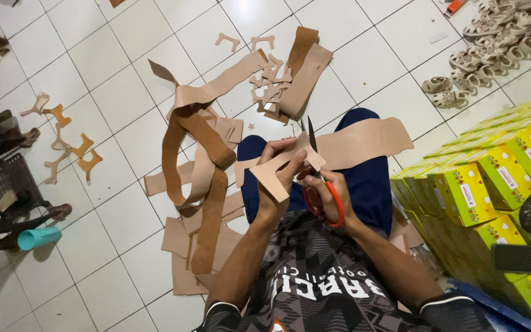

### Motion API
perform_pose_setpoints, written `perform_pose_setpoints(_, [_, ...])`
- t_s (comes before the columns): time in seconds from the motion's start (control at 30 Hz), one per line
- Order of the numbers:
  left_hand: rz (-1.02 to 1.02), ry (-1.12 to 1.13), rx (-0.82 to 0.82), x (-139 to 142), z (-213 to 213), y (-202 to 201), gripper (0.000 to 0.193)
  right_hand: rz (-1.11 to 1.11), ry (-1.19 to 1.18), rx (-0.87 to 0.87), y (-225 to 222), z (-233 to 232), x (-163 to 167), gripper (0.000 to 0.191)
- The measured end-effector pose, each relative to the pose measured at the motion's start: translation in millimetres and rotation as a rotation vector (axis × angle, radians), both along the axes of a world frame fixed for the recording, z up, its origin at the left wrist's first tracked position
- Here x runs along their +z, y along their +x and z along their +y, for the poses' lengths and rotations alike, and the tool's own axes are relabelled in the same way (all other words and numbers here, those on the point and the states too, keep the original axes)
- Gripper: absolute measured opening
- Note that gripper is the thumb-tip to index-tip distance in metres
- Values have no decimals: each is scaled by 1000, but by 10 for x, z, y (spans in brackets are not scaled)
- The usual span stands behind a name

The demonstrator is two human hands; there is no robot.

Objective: The person sits on the floor and uses red-handled scissors to cut small, irregular pieces from a long strip of tan shoe material. They repeatedly trim edges and separate cutouts, dropping finished pieces onto the floor. A second person briefly walks by in the background.

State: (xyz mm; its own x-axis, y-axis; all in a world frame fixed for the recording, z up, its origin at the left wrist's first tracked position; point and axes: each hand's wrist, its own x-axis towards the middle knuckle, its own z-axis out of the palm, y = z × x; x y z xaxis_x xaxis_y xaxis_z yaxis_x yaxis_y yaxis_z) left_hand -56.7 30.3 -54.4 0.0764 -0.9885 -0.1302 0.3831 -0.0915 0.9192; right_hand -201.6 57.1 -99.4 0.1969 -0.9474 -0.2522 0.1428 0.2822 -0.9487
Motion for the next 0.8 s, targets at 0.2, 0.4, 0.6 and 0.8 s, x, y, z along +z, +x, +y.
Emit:
perform_pose_setpoints(0.2, [-12,-54,-38,-59,42,-8,29,60,-83,-8,-25,-46,-100,19])
perform_pose_setpoints(0.4, [-6,-44,-58,-71,56,9,30,5,-82,-16,-43,-57,-59,15])
perform_pose_setpoints(0.6, [-12,-79,-122,-16,33,123,34,-28,-137,42,-117,-53,-3,22])
perform_pose_setpoints(0.8, [-134,-66,-196,-15,-43,275,44,63,-54,54,-135,-56,121,26])
